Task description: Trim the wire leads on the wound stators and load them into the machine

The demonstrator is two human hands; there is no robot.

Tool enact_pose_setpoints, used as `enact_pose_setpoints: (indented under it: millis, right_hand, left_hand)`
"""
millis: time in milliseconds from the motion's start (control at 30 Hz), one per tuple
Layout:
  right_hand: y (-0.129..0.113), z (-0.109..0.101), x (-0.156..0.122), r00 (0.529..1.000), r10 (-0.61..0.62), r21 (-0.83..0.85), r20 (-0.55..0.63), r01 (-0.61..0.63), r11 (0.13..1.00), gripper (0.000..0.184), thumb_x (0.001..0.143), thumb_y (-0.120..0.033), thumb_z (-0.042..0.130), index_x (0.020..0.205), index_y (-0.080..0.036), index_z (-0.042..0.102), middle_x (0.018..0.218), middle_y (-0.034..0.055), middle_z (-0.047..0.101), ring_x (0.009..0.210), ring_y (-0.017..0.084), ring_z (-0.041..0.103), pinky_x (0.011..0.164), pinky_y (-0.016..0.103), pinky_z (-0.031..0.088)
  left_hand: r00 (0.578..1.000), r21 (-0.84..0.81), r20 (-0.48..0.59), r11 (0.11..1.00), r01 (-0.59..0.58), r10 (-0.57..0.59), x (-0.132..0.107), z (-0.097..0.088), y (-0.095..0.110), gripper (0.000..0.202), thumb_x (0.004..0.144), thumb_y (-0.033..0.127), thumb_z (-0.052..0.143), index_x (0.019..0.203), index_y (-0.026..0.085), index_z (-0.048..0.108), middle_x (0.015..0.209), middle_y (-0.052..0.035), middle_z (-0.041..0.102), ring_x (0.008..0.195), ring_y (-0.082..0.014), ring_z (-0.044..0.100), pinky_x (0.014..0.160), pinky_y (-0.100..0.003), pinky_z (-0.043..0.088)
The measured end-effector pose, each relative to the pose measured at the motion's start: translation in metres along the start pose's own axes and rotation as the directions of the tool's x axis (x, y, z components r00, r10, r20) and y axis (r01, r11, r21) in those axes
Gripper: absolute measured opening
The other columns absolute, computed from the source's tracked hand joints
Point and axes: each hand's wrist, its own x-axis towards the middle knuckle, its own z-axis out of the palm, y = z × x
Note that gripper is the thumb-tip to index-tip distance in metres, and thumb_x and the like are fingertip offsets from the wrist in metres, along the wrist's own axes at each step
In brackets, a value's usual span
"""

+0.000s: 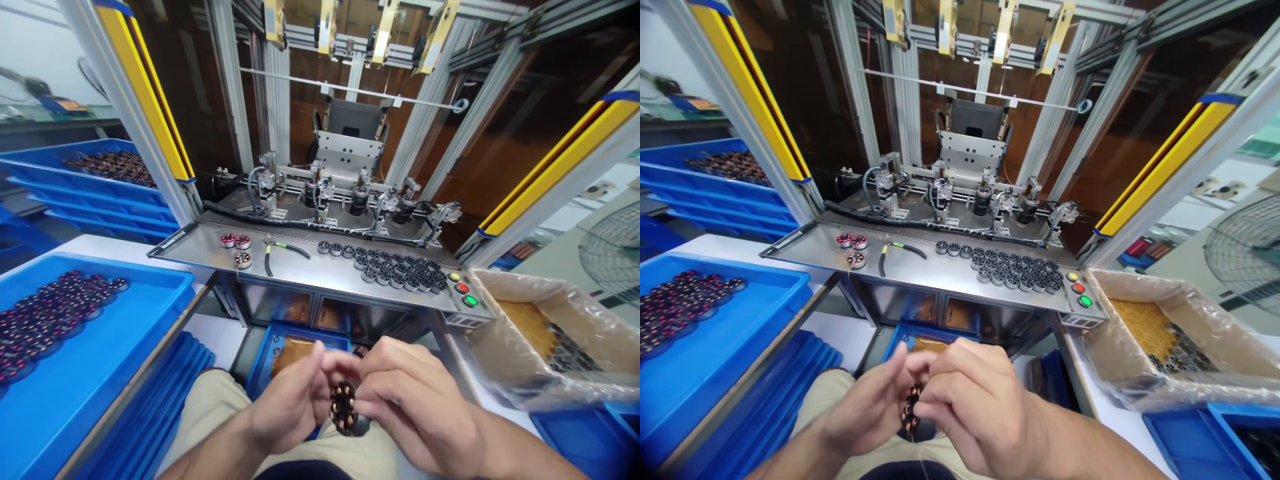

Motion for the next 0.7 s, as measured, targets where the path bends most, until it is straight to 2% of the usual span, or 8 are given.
enact_pose_setpoints:
  millis: [67,133,200,267,367,433,567,700]
  right_hand:
    - [0.001,-0.001,-0.001,1.000,0.001,-0.006,0.030,0.000,1.000,0.022,0.100,-0.016,0.047,0.087,-0.009,0.064,0.074,0.0083,0.064,0.070,0.014,0.055,0.061,0.027,0.046]
    - [0.001,-0.002,-0.003,0.999,0.022,-0.004,0.028,-0.021,1.000,0.021,0.100,-0.016,0.048,0.088,-0.009,0.064,0.075,0.0084,0.065,0.071,0.014,0.056,0.061,0.027,0.045]
    - [0.002,-0.002,-0.006,0.999,0.049,-0.017,-0.002,-0.049,0.999,0.015,0.097,-0.012,0.052,0.089,-0.009,0.064,0.077,0.0082,0.065,0.072,0.014,0.056,0.062,0.027,0.046]
    - [0.002,-0.002,-0.008,0.996,0.082,-0.051,-0.030,-0.083,0.995,0.008,0.093,-0.007,0.057,0.090,-0.008,0.064,0.078,0.0081,0.065,0.073,0.014,0.056,0.063,0.026,0.047]
    - [0.001,-0.001,-0.009,0.989,0.137,-0.121,-0.055,-0.142,0.982,0.008,0.089,-0.003,0.058,0.089,-0.009,0.064,0.078,0.0074,0.064,0.072,0.014,0.054,0.063,0.027,0.046]
    - [0.001,0.000,-0.009,0.984,0.165,-0.129,-0.070,-0.173,0.977,0.009,0.089,-0.002,0.058,0.089,-0.010,0.064,0.079,0.0068,0.063,0.072,0.013,0.054,0.063,0.027,0.046]
    - [0.002,0.000,-0.006,0.985,0.164,-0.044,-0.060,-0.167,0.985,0.010,0.091,-0.004,0.056,0.091,-0.011,0.063,0.080,0.0061,0.064,0.074,0.013,0.057,0.064,0.024,0.048]
    - [0.005,0.000,-0.005,0.993,0.119,-0.015,-0.029,-0.119,0.993,0.012,0.095,-0.009,0.052,0.090,-0.012,0.062,0.078,0.0065,0.064,0.071,0.013,0.057,0.060,0.024,0.048]
  left_hand:
    - [0.991,0.041,0.064,0.993,0.111,-0.113,0.001,-0.003,-0.005,0.056,0.094,0.057,0.048,0.091,0.007,0.072,0.070,-0.0131,0.075,0.058,-0.0177,0.071,0.056,-0.024,0.052]
    - [0.989,0.067,0.116,0.994,0.082,-0.089,0.000,-0.003,-0.007,0.053,0.094,0.055,0.050,0.089,0.007,0.071,0.065,-0.0129,0.074,0.050,-0.0174,0.069,0.047,-0.021,0.048]
    - [0.993,0.093,0.120,0.995,-0.026,0.014,-0.001,0.000,-0.006,0.039,0.092,0.048,0.058,0.098,0.011,0.071,0.074,-0.0106,0.076,0.060,-0.0181,0.074,0.052,-0.021,0.052]
    - [0.983,0.137,0.064,0.974,-0.182,0.174,-0.002,0.002,-0.003,0.025,0.088,0.034,0.068,0.109,0.019,0.069,0.092,-0.0063,0.076,0.077,-0.0168,0.075,0.066,-0.023,0.057]
    - [0.919,0.213,0.018,0.896,-0.389,0.395,-0.003,0.003,-0.001,0.035,0.081,0.020,0.077,0.112,0.029,0.065,0.120,-0.0026,0.069,0.097,-0.0169,0.071,0.082,-0.027,0.057]
    - [0.889,0.220,-0.007,0.868,-0.445,0.457,-0.003,0.002,-0.002,0.042,0.076,0.022,0.081,0.114,0.031,0.064,0.125,-0.0024,0.066,0.109,-0.0204,0.068,0.090,-0.029,0.055]
    - [0.918,0.279,-0.035,0.886,-0.370,0.395,-0.003,-0.001,0.000,0.043,0.073,0.033,0.084,0.112,0.025,0.069,0.123,-0.0082,0.069,0.120,-0.0248,0.063,0.099,-0.031,0.049]
    - [0.964,0.394,-0.015,0.888,-0.238,0.265,-0.010,-0.001,0.004,0.026,0.070,0.027,0.086,0.092,0.021,0.072,0.112,-0.0073,0.073,0.105,-0.0209,0.067,0.091,-0.029,0.050]
